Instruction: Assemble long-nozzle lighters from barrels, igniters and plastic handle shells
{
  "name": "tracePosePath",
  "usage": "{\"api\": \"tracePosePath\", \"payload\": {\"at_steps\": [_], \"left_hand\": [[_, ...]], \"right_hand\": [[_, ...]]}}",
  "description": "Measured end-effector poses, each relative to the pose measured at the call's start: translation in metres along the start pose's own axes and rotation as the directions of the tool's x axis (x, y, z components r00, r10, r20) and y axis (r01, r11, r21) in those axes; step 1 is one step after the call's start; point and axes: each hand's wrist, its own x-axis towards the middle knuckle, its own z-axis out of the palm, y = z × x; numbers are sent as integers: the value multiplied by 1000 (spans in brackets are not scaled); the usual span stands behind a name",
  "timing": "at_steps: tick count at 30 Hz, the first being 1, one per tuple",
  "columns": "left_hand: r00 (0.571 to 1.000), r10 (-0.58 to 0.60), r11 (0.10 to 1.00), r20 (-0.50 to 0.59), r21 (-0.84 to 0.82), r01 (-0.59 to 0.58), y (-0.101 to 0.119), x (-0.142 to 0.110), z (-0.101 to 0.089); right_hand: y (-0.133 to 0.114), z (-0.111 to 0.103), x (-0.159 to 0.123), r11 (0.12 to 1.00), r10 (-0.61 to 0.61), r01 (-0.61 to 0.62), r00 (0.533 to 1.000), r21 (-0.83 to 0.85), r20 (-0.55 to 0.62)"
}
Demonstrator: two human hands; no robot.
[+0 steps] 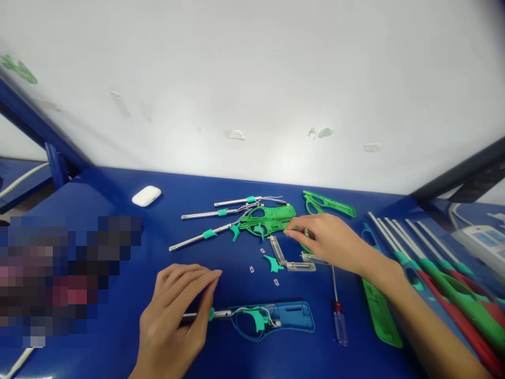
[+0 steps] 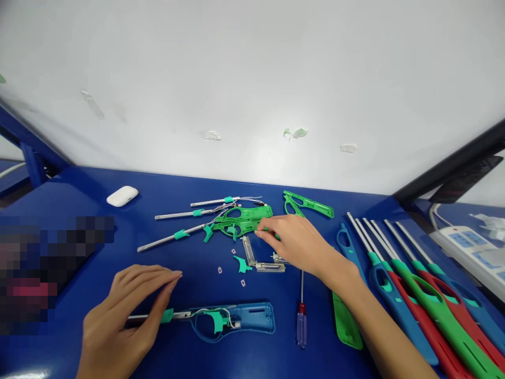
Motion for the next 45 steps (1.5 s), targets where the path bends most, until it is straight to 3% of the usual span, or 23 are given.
{"api": "tracePosePath", "payload": {"at_steps": [33,45], "left_hand": [[998,-56,998,-4,-9,56,5,4,3],[999,-18,999,46,-41,20,3,3,1]], "right_hand": [[-1,-1,-2,1000,-29,29,999,10,19],[-49,6,-39,995,-96,96,995,-9,15]]}}
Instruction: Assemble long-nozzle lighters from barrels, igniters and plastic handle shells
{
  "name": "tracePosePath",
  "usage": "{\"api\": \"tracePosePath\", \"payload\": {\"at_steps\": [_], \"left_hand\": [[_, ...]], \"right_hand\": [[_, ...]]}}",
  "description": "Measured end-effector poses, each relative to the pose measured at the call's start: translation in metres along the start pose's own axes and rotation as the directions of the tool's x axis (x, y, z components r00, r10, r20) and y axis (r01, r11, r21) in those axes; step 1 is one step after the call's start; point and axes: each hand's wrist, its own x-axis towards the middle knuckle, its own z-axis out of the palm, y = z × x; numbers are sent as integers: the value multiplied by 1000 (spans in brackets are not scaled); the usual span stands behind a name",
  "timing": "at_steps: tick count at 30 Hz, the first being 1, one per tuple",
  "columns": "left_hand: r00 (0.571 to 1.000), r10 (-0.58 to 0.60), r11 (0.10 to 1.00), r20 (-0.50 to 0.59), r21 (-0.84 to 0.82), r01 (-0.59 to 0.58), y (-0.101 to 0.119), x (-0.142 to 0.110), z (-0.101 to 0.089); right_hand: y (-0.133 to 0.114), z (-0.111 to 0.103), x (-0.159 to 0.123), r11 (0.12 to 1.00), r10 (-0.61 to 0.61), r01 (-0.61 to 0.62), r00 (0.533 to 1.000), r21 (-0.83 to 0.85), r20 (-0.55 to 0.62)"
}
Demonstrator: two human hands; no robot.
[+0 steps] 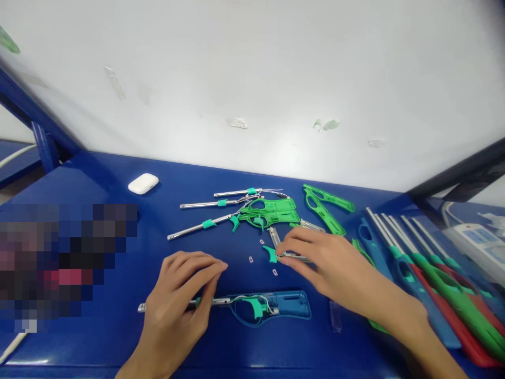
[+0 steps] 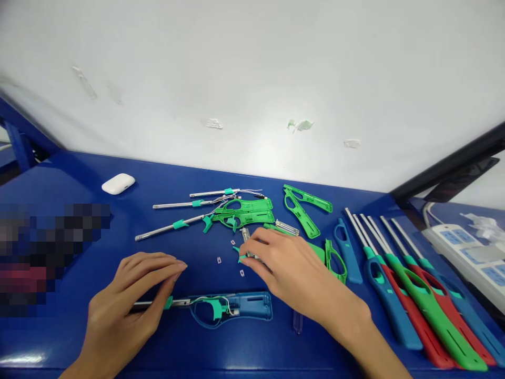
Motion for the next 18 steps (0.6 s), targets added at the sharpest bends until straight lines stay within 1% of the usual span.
{"api": "tracePosePath", "payload": {"at_steps": [4,7,12,15,18], "left_hand": [[1000,17,1000,25,3,-17,-1,-2,1],[997,36,999,68,12,-37,-2,-2,3],[990,73,997,121,13,-75,-2,-3,3],[991,78,997,112,12,-80,-2,-3,4],[996,71,997,61,15,-72,-1,-3,1]], "right_hand": [[-2,6,-3,1000,12,-12,1000,-1,20],[-4,8,-6,999,31,-32,999,22,19],[-10,8,-16,994,93,-91,995,53,-34],[-9,7,-23,987,144,-136,986,86,-89],[-5,6,-29,974,205,-188,970,129,-130]]}}
